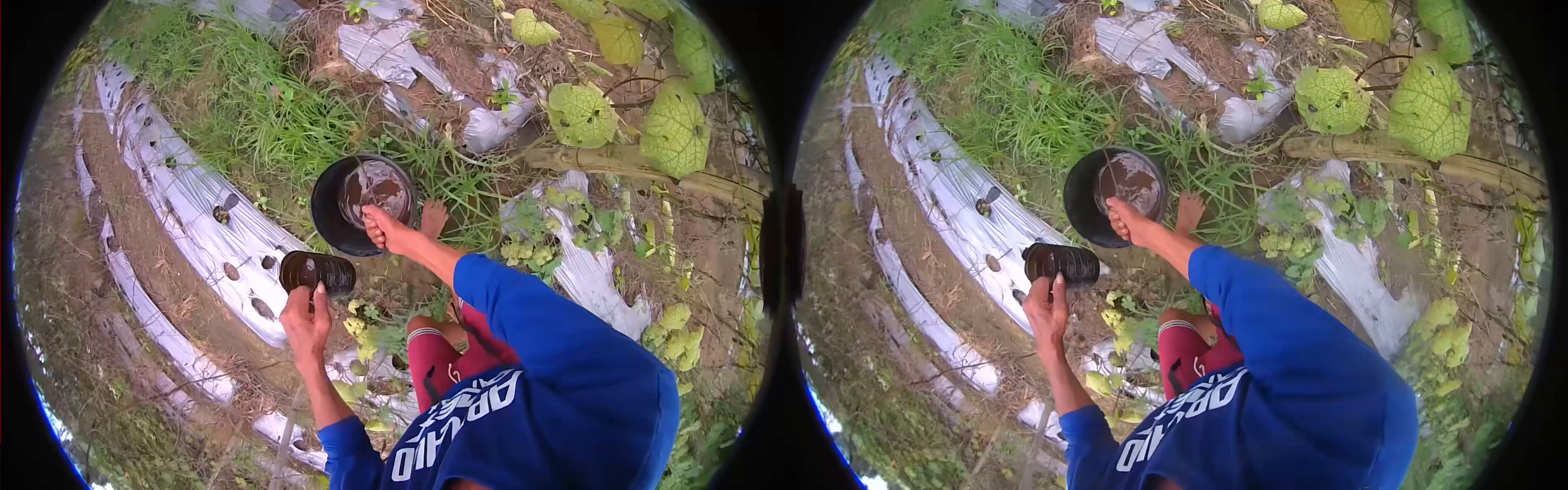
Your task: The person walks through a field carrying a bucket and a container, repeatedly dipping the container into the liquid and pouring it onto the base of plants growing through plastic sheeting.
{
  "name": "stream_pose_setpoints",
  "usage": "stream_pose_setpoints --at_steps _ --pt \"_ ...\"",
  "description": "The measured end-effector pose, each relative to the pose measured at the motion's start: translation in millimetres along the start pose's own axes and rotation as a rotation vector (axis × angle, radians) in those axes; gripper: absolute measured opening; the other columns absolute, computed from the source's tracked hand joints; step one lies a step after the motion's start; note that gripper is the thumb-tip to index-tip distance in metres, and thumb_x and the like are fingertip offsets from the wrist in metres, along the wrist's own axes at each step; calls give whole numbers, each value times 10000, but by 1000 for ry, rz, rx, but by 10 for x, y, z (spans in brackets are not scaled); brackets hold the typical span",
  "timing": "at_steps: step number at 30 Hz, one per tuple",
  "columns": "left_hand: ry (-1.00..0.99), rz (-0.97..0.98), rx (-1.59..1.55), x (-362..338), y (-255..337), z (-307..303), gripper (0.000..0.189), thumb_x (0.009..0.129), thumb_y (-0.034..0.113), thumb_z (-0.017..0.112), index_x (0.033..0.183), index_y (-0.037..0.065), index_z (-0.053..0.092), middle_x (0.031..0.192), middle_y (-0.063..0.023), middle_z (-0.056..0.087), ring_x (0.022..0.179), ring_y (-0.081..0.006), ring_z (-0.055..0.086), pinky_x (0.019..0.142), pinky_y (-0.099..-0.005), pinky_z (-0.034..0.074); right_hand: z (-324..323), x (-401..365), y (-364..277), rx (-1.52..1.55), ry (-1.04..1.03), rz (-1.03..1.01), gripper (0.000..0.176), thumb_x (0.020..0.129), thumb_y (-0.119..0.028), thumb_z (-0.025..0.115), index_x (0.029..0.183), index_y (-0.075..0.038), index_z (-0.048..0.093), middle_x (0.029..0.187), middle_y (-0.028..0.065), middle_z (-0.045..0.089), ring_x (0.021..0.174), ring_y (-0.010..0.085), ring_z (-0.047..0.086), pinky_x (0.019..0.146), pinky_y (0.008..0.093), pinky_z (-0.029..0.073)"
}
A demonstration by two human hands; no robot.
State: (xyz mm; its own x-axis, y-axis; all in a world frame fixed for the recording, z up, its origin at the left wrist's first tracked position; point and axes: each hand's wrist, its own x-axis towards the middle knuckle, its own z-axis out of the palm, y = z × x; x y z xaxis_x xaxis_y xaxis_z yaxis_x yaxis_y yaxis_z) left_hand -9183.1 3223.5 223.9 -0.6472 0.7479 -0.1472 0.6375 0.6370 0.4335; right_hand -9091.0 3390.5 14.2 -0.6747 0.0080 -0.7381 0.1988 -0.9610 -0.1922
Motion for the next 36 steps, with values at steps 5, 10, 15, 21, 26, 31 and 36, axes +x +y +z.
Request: stream_pose_setpoints --at_steps 5,10,15,21,26,31,36 --pt "-107 170 -27 1095 380 70 208 878 145 659 790 -19 566 705 -154 557 527 -302 518 459 -397 397 -42 65 -16 -45 13 34 499 939 -519 422 572 -200 308 480 -75 261 381 68 211 383 265 146" --pt "-296 370 -22 2116 980 465 218 869 138 653 750 -6 540 689 -157 544 540 -342 537 476 -402 412 -264 165 -114 35 78 147 548 933 -565 413 544 -185 346 455 -55 301 355 72 245 347 269 192" --pt "-538 672 99 2802 1554 1275 241 839 206 646 721 28 534 694 -152 565 616 -381 592 541 -458 448 -215 140 -150 -1 -36 52 592 954 -568 386 524 -161 364 453 -39 320 367 81 291 366 278 215" --pt "-649 842 167 3205 2202 2389 238 809 261 625 732 35 619 743 -188 649 687 -408 638 637 -482 516 -185 216 83 46 -36 -86 591 929 -593 453 547 -146 385 517 -45 334 469 80 300 452 283 220" --pt "-795 878 378 3291 2625 3056 340 783 347 568 807 35 701 844 -205 686 771 -415 663 748 -474 543 -203 288 153 -45 -4 -148 655 941 -583 371 497 -102 389 447 -2 356 430 145 325 478 386 263" --pt "-820 914 512 3349 2905 3390 403 789 382 527 887 38 711 915 -204 694 866 -402 671 812 -465 542 -215 332 172 -92 19 -192 655 943 -576 372 503 -92 415 445 3 383 443 157 343 507 385 294" --pt "-835 923 562 3368 3038 3420 432 788 394 510 931 35 703 945 -207 692 895 -399 669 835 -454 536 -260 191 63 -49 29 -194 657 948 -568 380 499 -89 406 445 -3 377 442 154 341 502 383 291"
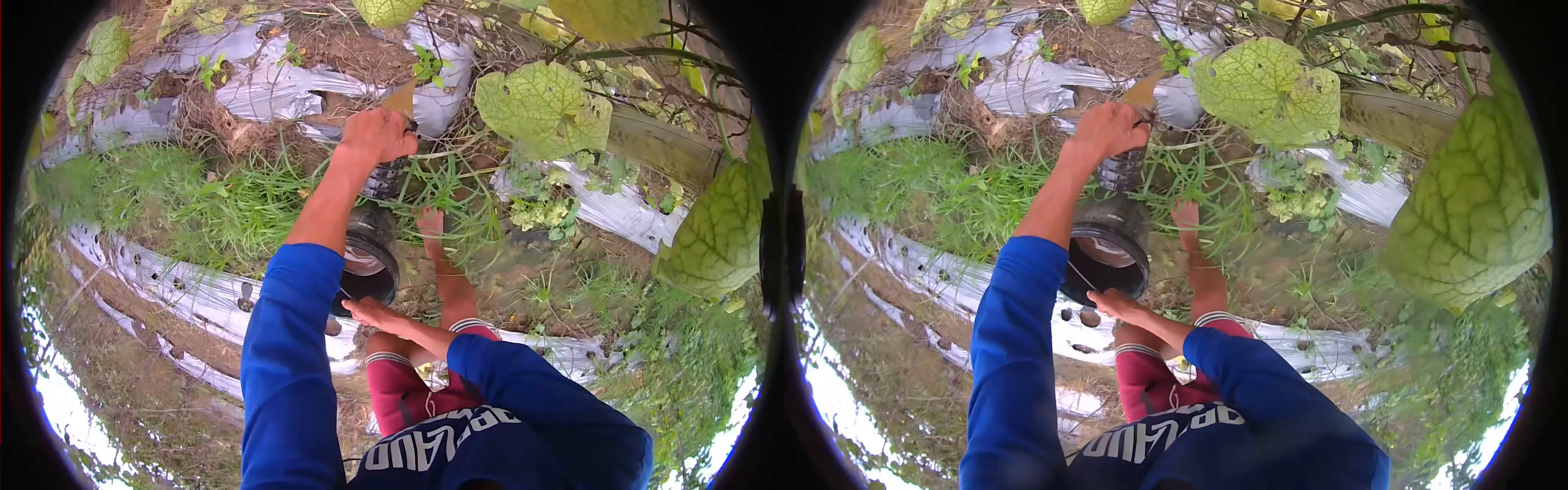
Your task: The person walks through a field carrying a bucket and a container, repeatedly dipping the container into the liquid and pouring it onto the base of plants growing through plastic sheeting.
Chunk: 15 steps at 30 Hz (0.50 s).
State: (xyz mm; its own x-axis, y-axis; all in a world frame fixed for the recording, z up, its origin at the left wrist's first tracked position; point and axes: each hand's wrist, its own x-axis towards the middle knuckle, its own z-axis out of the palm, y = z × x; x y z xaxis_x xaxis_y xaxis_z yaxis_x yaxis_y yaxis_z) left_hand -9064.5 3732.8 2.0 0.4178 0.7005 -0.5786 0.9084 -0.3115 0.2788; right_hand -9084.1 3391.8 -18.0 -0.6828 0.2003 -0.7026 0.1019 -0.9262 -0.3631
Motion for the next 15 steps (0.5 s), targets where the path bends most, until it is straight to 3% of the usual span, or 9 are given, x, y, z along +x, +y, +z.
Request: stream_pose_setpoints --at_steps 2,4,6,7,9,15 --pt "-7 10 28 -98 1 -105 426 792 396 522 941 39 700 945 -209 690 873 -397 669 821 -462 535 -34 -11 54 20 -10 -4 654 926 -624 422 525 -113 349 491 -32 314 467 104 272 476 322 231" --pt "-10 23 58 -274 -16 -199 420 796 398 534 951 42 697 945 -211 687 852 -395 669 806 -469 533 -54 -3 77 7 -18 -83 672 922 -638 410 515 -106 350 480 -26 322 463 113 284 478 336 236" --pt "166 76 -26 -553 -79 -252 337 817 349 582 913 39 672 885 -202 676 795 -400 656 739 -476 531 -61 -1 72 -3 -1 -40 677 919 -641 410 511 -103 359 473 -19 339 463 120 306 485 345 250" --pt "163 78 -17 -683 -124 -281 337 817 349 582 913 39 672 885 -202 676 795 -400 656 739 -476 531 -59 -6 39 -26 9 9 678 922 -640 406 508 -105 367 473 -17 355 464 120 323 489 343 260" --pt "240 127 -160 -950 -225 -317 243 846 277 618 826 36 616 769 -178 633 714 -398 628 647 -473 507 -83 -25 52 -36 1 -22 673 926 -634 409 510 -106 368 474 -18 354 464 118 321 488 343 261" --pt "359 83 -236 -1513 -741 -282 256 883 237 611 751 32 530 686 -153 548 613 -386 569 562 -475 438 -96 54 138 -1 26 -39 663 934 -615 429 519 -100 394 469 -17 375 455 119 341 474 317 272"
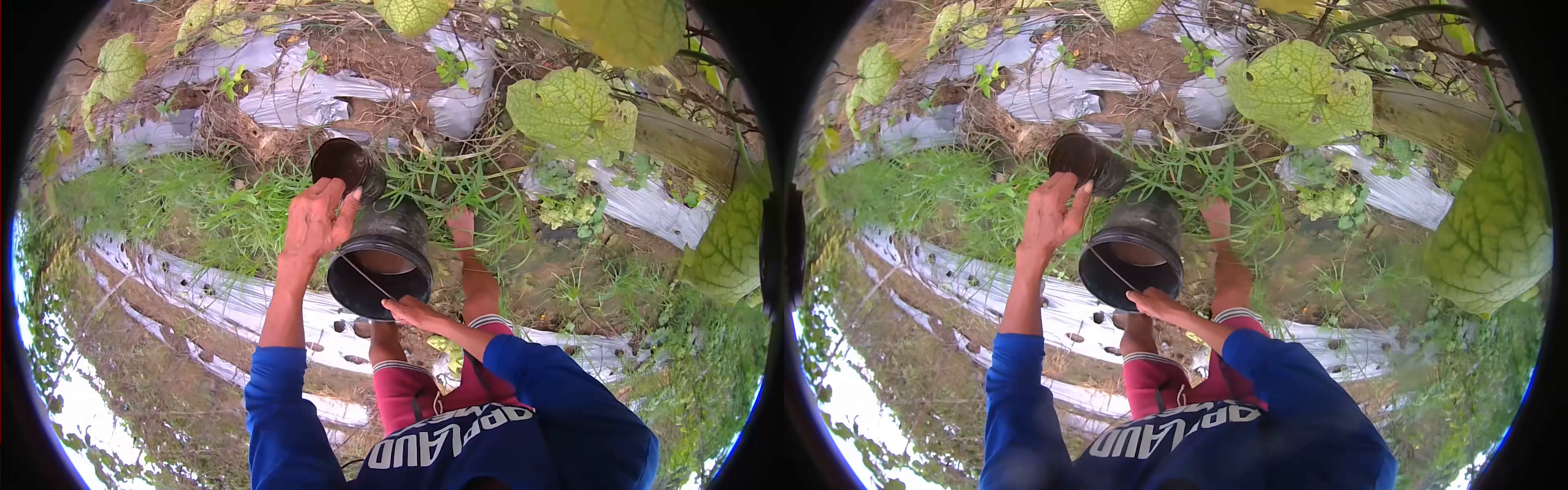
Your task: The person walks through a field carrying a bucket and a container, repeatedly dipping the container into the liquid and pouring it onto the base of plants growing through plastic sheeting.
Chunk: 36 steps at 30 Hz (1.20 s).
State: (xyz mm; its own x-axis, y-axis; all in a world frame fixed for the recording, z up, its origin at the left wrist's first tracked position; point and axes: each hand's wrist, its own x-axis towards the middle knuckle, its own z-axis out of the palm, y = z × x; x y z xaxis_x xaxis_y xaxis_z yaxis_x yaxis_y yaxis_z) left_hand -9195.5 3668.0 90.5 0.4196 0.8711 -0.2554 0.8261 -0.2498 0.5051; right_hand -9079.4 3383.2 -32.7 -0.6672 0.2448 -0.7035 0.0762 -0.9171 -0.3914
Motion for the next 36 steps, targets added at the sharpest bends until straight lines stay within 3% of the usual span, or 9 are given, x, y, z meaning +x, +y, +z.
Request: stream_pose_setpoints --at_steps 5,7,12,16,21,24,28,31,36 --pt "-80 -131 65 57 -568 60 310 869 295 605 725 24 557 697 -186 585 653 -403 591 593 -494 452 21 -61 -106 -141 92 9 690 925 -611 414 513 -58 436 457 34 429 438 165 412 475 373 324" --pt "-211 -143 125 197 -813 156 317 877 317 590 785 14 613 779 -247 611 766 -440 604 655 -495 474 47 -82 -105 -111 111 64 695 912 -647 442 482 -106 374 442 -7 362 421 109 329 437 323 250" --pt "-269 -208 247 671 -1160 261 389 879 400 540 917 42 687 884 -248 654 875 -454 616 797 -500 497 81 -16 5 -45 142 20 684 926 -613 465 471 -115 354 449 -20 348 440 90 326 458 308 253" --pt "-308 -188 401 1032 -1593 426 451 889 456 493 977 59 687 1008 -232 659 976 -435 606 876 -491 476 70 -16 0 -141 157 49 732 908 -628 443 480 -34 448 423 45 418 433 179 439 475 394 327" --pt "-384 -92 487 1345 -1749 297 541 848 480 446 1101 42 641 1019 -239 660 985 -401 631 861 -452 511 71 -17 10 -135 173 44 729 910 -623 443 476 -38 433 420 40 405 432 182 435 478 389 325" --pt "-368 -229 476 1407 -1616 84 569 838 499 438 1135 52 626 1120 -250 628 1033 -386 623 905 -460 490 77 -54 -45 -162 159 66 726 913 -619 436 473 -42 427 421 38 405 430 183 431 479 386 326" --pt "-268 -66 559 1309 -1784 28 429 865 457 520 955 66 673 1010 -224 659 943 -416 625 789 -475 510 108 13 76 -98 159 71 718 915 -618 432 465 -58 422 423 26 407 426 171 423 477 378 327" --pt "-168 -207 416 923 -1381 -184 396 903 415 510 911 42 643 898 -216 653 817 -430 636 725 -489 509 114 17 79 -100 167 112 710 917 -617 431 459 -76 404 425 13 395 424 156 406 471 366 317" --pt "181 -5 15 9 -1450 -59 237 902 240 611 840 16 569 724 -224 546 668 -438 574 588 -464 447 182 -19 -6 -76 212 109 623 926 -566 491 494 -146 331 461 -52 317 417 74 284 428 295 221"
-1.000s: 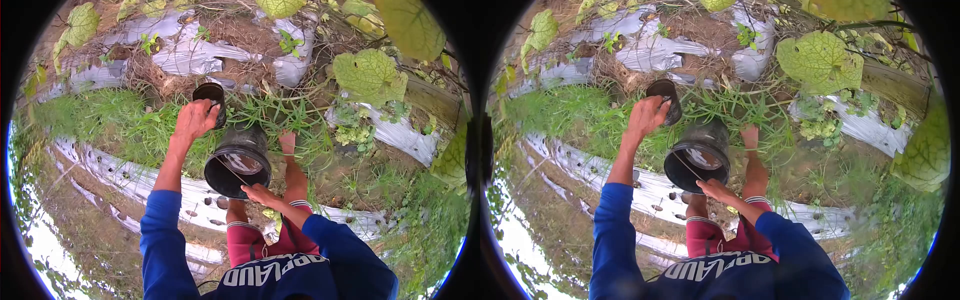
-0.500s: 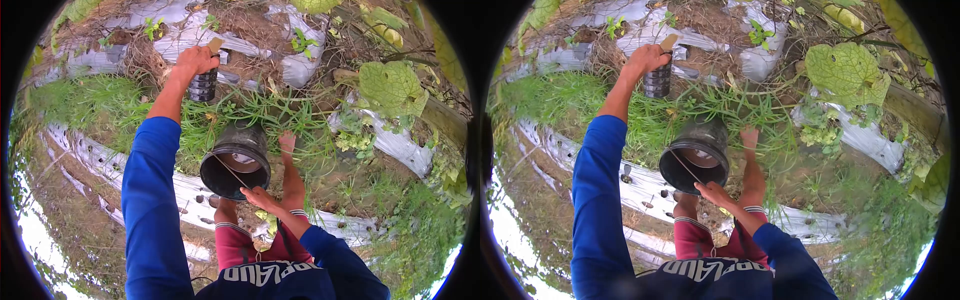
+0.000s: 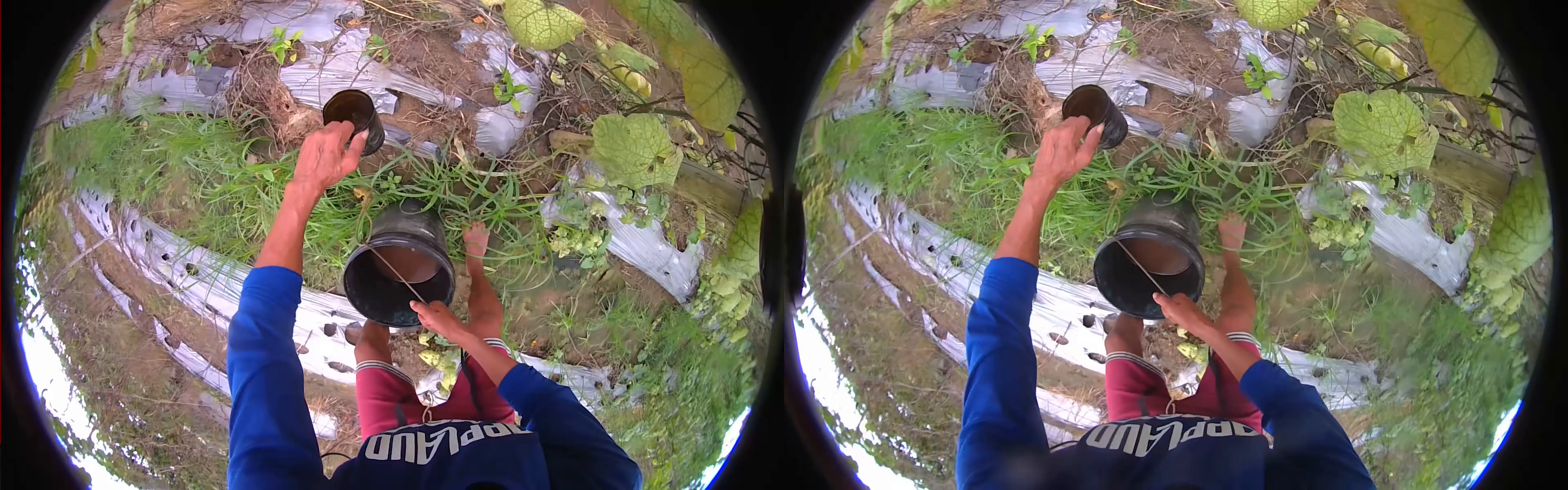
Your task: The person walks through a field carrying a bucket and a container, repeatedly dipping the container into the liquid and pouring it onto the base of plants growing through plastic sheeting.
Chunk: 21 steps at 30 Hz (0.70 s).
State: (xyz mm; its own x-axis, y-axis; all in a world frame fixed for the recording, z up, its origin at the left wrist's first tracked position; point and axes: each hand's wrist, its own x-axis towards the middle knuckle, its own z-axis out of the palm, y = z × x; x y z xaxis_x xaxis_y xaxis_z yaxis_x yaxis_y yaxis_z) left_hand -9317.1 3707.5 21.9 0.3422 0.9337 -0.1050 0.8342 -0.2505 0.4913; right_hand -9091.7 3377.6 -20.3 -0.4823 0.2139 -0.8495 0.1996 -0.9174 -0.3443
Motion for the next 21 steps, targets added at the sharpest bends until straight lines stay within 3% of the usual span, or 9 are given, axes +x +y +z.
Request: stream_pose_setpoints --at_steps 3,6,15,19,21 --pt "119 3 -91 -707 -44 -176 196 895 162 623 819 -5 553 745 -222 542 682 -432 557 570 -452 425 37 113 161 8 47 61 643 927 -558 486 470 -121 367 442 -34 341 412 110 302 457 325 255" --pt "191 -80 -170 -1548 -79 -437 211 866 149 641 765 12 517 691 -190 511 646 -411 536 551 -482 413 163 -85 -100 10 95 55 609 931 -522 499 473 -150 347 449 -56 310 406 95 290 435 306 228" --pt "192 -562 -76 -4697 -534 -791 288 865 257 639 738 39 500 660 -186 547 641 -404 583 550 -469 460 773 -253 -178 -1 256 71 466 918 -470 539 598 -160 403 491 -56 316 391 90 291 385 262 219" --pt "198 -734 -127 -5857 -464 -853 344 869 345 593 711 39 587 685 -212 611 675 -415 618 603 -498 490 916 -132 -18 -51 446 30 376 868 -431 611 691 -128 478 546 -9 440 434 104 392 395 260 275" --pt "102 -811 -45 -6382 -481 -704 380 866 358 591 659 39 599 697 -205 626 657 -423 617 602 -505 490 974 -135 50 -91 511 11 359 840 -433 652 731 -119 516 578 6 498 453 104 441 398 245 301"
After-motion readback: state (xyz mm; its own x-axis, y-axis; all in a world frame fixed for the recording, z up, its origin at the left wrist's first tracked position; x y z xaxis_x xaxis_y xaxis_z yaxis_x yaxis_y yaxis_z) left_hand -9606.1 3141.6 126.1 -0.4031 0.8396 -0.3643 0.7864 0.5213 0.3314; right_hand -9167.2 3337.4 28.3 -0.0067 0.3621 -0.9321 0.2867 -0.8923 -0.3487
